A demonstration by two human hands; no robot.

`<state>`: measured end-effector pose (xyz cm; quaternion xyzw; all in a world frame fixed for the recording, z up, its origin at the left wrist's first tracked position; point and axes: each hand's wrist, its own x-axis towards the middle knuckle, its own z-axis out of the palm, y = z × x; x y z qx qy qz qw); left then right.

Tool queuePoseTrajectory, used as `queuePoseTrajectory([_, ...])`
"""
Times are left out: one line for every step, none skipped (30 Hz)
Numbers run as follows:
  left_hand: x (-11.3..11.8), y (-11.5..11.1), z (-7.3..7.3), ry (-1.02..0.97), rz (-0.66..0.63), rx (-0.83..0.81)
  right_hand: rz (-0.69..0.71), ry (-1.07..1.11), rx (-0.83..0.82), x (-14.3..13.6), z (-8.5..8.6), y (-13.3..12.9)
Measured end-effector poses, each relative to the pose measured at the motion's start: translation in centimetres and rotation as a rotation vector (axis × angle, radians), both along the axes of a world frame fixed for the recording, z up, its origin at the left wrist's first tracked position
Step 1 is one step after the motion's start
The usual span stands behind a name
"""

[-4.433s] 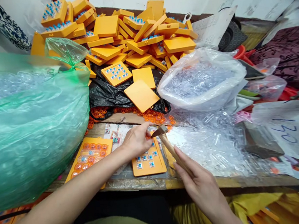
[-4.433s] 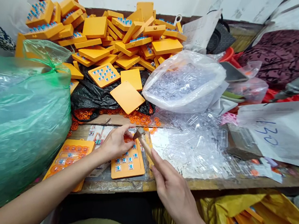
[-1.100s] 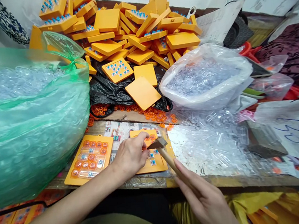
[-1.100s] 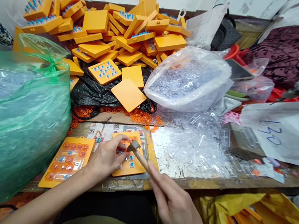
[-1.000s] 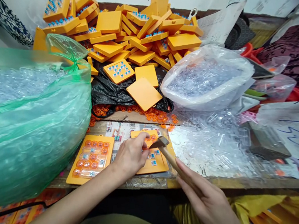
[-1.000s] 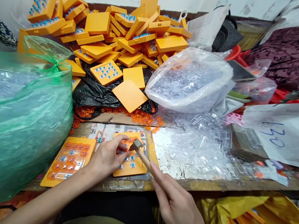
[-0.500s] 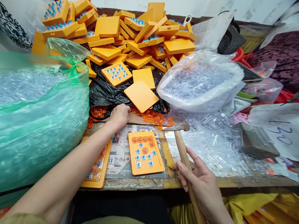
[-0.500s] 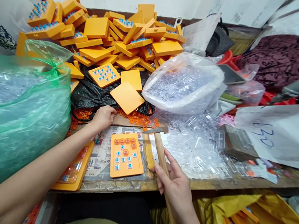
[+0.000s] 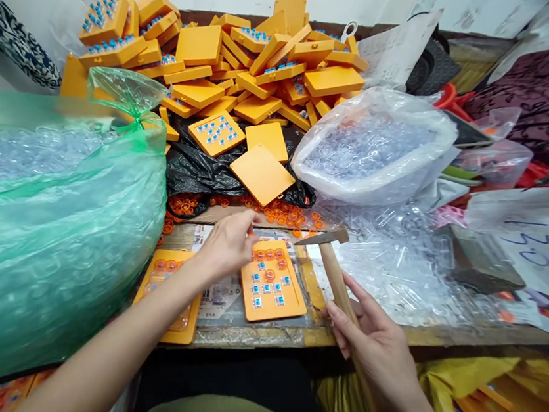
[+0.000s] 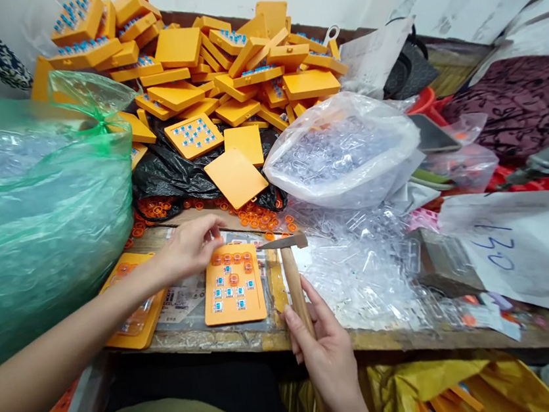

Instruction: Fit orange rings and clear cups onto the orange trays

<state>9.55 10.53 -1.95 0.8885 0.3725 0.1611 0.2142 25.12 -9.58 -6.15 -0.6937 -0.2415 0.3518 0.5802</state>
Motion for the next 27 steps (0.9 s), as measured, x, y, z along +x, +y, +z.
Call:
queuePoseTrajectory([-0.7, -1.6, 0.1, -0.047, -0.017, -0.017, 0.001, -0.040, -0.018, -0.2, 0.0, -0.3])
queuePoseTrajectory([-1.4, -3.1, 0.0, -0.090, -0.039, -0.037, 0.011, -0.099, -0.027, -0.3, 0.1, -0.6])
queuePoseTrajectory([-2.0, -4.5, -0.2, -0.124, -0.048, -0.052, 0.037, -0.175, -0.027, -0.4, 0.2, -1.0])
queuePoseTrajectory([-2.4, -5.7, -0.6, -0.143, -0.059, -0.070, 0.080, -0.265, -0.014, -0.5, 0.5, -1.2])
queuePoseTrajectory([-2.8, -6.6, -1.0, -0.157, -0.061, -0.085, 0.132, -0.362, 0.011, -0.6, 0.8, -1.4])
queuePoseTrajectory([-3.0, -7.3, -1.6, -0.167, -0.054, -0.095, 0.188, -0.457, 0.044, -0.7, 1.1, -1.6])
queuePoseTrajectory([-3.1, -7.7, -2.0, -0.177, -0.042, -0.103, 0.245, -0.541, 0.074, -0.7, 1.5, -1.7])
queuePoseTrajectory([-3.1, -7.8, -2.5, -0.191, -0.026, -0.109, 0.295, -0.613, 0.101, -0.8, 1.9, -1.8])
queuePoseTrajectory([-3.1, -7.8, -2.8, -0.207, -0.010, -0.119, 0.334, -0.674, 0.126, -0.9, 2.3, -1.8])
queuePoseTrajectory([-3.1, -7.7, -3.1, -0.224, 0.005, -0.137, 0.366, -0.725, 0.148, -1.0, 2.5, -1.9])
queuePoseTrajectory([-3.0, -7.5, -3.3, -0.243, 0.016, -0.163, 0.402, -0.765, 0.159, -1.0, 2.6, -2.0])
queuePoseTrajectory([-3.0, -7.3, -3.4, -0.267, 0.026, -0.196, 0.440, -0.796, 0.164, -1.1, 2.6, -2.0])
queuePoseTrajectory([-3.0, -7.2, -3.5, -0.291, 0.036, -0.234, 0.478, -0.818, 0.164, -1.1, 2.5, -2.1])
queuePoseTrajectory([-2.9, -7.1, -3.6, -0.315, 0.048, -0.269, 0.515, -0.831, 0.159, -1.0, 2.4, -2.2])
queuePoseTrajectory([-2.9, -7.1, -3.7, -0.334, 0.061, -0.298, 0.550, -0.837, 0.148, -1.0, 2.3, -2.2])
queuePoseTrajectory([-2.9, -7.1, -3.7, -0.346, 0.073, -0.317, 0.572, -0.841, 0.139, -0.9, 2.2, -2.3])
queuePoseTrajectory([-2.9, -7.2, -3.8, -0.349, 0.079, -0.327, 0.577, -0.841, 0.136, -0.9, 2.1, -2.3])
queuePoseTrajectory([-3.0, -7.4, -3.8, -0.347, 0.083, -0.333, 0.569, -0.832, 0.139, -0.8, 2.1, -2.3])
queuePoseTrajectory([-3.0, -7.4, -3.7, -0.342, 0.082, -0.338, 0.548, -0.811, 0.142, -0.8, 2.2, -2.2])
queuePoseTrajectory([-3.1, -7.3, -3.5, -0.335, 0.076, -0.347, 0.513, -0.777, 0.146, -0.8, 2.2, -2.1])
queuePoseTrajectory([-3.1, -7.1, -3.1, -0.324, 0.064, -0.351, 0.460, -0.732, 0.150, -0.7, 2.2, -1.9])
queuePoseTrajectory([-3.1, -6.5, -2.6, -0.308, 0.055, -0.332, 0.394, -0.675, 0.140, -0.7, 2.1, -1.6])
queuePoseTrajectory([-3.1, -5.7, -2.0, -0.281, 0.058, -0.288, 0.320, -0.607, 0.118, -0.6, 1.9, -1.3])
queuePoseTrajectory([-2.9, -4.6, -1.4, -0.233, 0.073, -0.221, 0.244, -0.530, 0.088, -0.5, 1.7, -0.9])
queuePoseTrajectory([-2.7, -3.2, -0.7, -0.179, 0.099, -0.132, 0.176, -0.443, 0.059, -0.4, 1.4, -0.5])
queuePoseTrajectory([-2.4, -1.6, -0.1, -0.104, 0.139, -0.056, 0.124, -0.348, 0.035, -0.3, 1.0, 0.0])
queuePoseTrajectory([-1.9, 0.1, 0.4, -0.009, 0.173, -0.020, 0.084, -0.248, 0.022, -0.2, 0.7, 0.4])
